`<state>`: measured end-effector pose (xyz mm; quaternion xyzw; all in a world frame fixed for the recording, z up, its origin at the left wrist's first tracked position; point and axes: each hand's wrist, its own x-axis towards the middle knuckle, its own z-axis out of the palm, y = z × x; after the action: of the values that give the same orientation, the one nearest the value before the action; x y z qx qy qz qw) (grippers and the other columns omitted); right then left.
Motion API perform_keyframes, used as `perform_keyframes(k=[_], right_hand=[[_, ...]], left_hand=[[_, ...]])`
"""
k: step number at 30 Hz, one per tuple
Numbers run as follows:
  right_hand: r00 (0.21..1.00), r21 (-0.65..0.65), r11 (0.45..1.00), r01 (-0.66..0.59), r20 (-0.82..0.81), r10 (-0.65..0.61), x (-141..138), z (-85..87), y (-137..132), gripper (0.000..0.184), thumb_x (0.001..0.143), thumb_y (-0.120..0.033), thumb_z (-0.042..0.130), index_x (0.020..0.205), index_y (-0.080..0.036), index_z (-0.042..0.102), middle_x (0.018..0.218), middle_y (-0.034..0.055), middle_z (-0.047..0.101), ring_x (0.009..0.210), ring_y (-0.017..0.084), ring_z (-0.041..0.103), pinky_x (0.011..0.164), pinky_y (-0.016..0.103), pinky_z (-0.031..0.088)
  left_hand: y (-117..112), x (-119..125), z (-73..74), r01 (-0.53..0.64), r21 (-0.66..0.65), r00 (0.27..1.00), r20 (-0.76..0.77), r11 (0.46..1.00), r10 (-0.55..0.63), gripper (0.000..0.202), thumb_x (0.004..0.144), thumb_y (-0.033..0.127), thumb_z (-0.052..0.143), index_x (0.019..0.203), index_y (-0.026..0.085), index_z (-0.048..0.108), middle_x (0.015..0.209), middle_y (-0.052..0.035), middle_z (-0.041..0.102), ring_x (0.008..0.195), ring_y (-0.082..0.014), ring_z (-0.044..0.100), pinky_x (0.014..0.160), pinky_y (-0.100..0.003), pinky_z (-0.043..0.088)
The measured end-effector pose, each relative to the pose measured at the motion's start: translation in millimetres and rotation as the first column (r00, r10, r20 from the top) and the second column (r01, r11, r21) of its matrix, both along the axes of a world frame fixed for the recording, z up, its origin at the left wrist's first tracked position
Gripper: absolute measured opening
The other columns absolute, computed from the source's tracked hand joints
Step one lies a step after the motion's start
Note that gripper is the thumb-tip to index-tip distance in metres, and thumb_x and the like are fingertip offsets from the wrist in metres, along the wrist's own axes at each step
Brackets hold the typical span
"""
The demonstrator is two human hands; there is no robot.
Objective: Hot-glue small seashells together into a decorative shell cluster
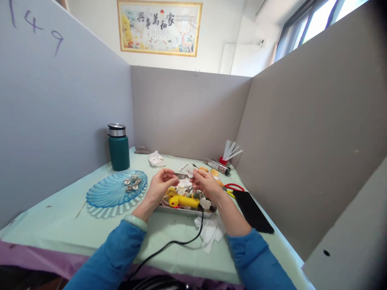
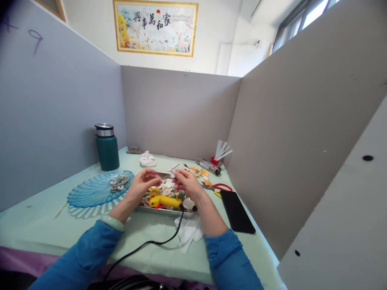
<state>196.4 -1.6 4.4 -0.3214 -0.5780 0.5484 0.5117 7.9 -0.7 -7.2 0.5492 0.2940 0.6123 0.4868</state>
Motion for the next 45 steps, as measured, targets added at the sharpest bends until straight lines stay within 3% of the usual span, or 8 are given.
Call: perform_keyframes(k=[5,9,12,21,31,36,41,45], right_hand=[[0.98,0.151,0.982,0.113,0.145,-0.135,-5,-2.8,0,0.036,0.072,-0.046,0.068,0.093,-0.017,0.064,0.061,-0.0039,0.057,0.042,0.007,0.049,0.041,0.02,0.041],[0.915,0.328,0.918,0.224,0.254,-0.315,-10,-4.6,-1,0.031,0.073,-0.041,0.068,0.092,-0.017,0.065,0.051,-0.0061,0.053,0.04,0.009,0.047,0.042,0.021,0.038],[0.86,0.445,0.858,0.255,0.302,-0.412,-12,-7.6,-2,0.027,0.073,-0.039,0.069,0.091,-0.018,0.067,0.055,-0.0044,0.055,0.045,0.01,0.049,0.046,0.022,0.039],[0.763,0.688,0.707,0.162,0.368,-0.532,-16,-14.3,-2,0.026,0.076,-0.034,0.07,0.095,-0.018,0.068,0.067,0.0,0.062,0.058,0.013,0.054,0.059,0.024,0.043],[0.747,0.731,0.675,0.099,0.393,-0.536,-17,-10.1,-8,0.022,0.085,-0.03,0.059,0.104,-0.02,0.065,0.079,0.0041,0.065,0.068,0.016,0.057,0.068,0.029,0.044],[0.776,0.697,0.705,0.134,0.368,-0.512,-17,-11.3,-7,0.021,0.083,-0.032,0.061,0.1,-0.021,0.067,0.078,0.0036,0.065,0.066,0.016,0.056,0.066,0.028,0.044],[0.896,0.436,0.892,0.123,0.337,-0.288,-17,-14.8,-2,0.024,0.081,-0.035,0.061,0.099,-0.02,0.066,0.063,-0.0023,0.057,0.051,0.011,0.049,0.05,0.023,0.04],[0.958,0.234,0.97,0.066,0.256,-0.127,-17,-12.6,-1,0.031,0.076,-0.039,0.065,0.099,-0.018,0.064,0.065,-0.0035,0.057,0.048,0.008,0.048,0.044,0.02,0.038]], left_hand=[[1,2,-0.9,0.01,0.021,1.0,-0.021,1.0,-0.009,0.036,0.061,0.025,0.076,0.087,0.015,0.052,0.066,0.003,0.062,0.061,-0.0116,0.062,0.064,-0.026,0.052],[2,5,-3.9,0.012,0.047,0.998,-0.064,0.999,-0.009,0.034,0.061,0.024,0.076,0.084,0.015,0.052,0.065,0.003,0.062,0.063,-0.0114,0.061,0.065,-0.026,0.052],[3,5,-5.6,0.017,0.056,0.996,-0.085,0.998,-0.012,0.033,0.061,0.023,0.075,0.085,0.016,0.053,0.066,0.0028,0.062,0.064,-0.0117,0.061,0.066,-0.027,0.052],[4,4,-5.2,0.004,0.057,0.996,-0.086,0.998,0.001,0.032,0.06,0.022,0.075,0.082,0.016,0.054,0.067,0.0022,0.062,0.065,-0.0109,0.06,0.062,-0.023,0.048],[-3,0,1.5,0.005,-0.074,1.0,-0.009,0.997,-0.005,0.037,0.057,0.027,0.079,0.081,0.015,0.054,0.065,0.0022,0.064,0.06,-0.0127,0.063,0.062,-0.025,0.05],[-3,0,1.1,0.018,-0.087,1.0,-0.009,0.996,-0.018,0.038,0.056,0.029,0.079,0.08,0.015,0.054,0.064,0.0017,0.063,0.06,-0.0141,0.064,0.06,-0.026,0.05],[0,0,-1.5,-0.076,-0.004,0.99,-0.116,0.997,0.075,0.035,0.06,0.033,0.077,0.082,0.016,0.055,0.067,0.0018,0.061,0.053,-0.0095,0.055,0.045,-0.019,0.039],[-2,1,0.1,-0.089,0.028,0.986,-0.138,0.996,0.092,0.032,0.062,0.033,0.076,0.081,0.016,0.056,0.064,0.004,0.058,0.049,-0.0065,0.048,0.046,-0.018,0.037]])
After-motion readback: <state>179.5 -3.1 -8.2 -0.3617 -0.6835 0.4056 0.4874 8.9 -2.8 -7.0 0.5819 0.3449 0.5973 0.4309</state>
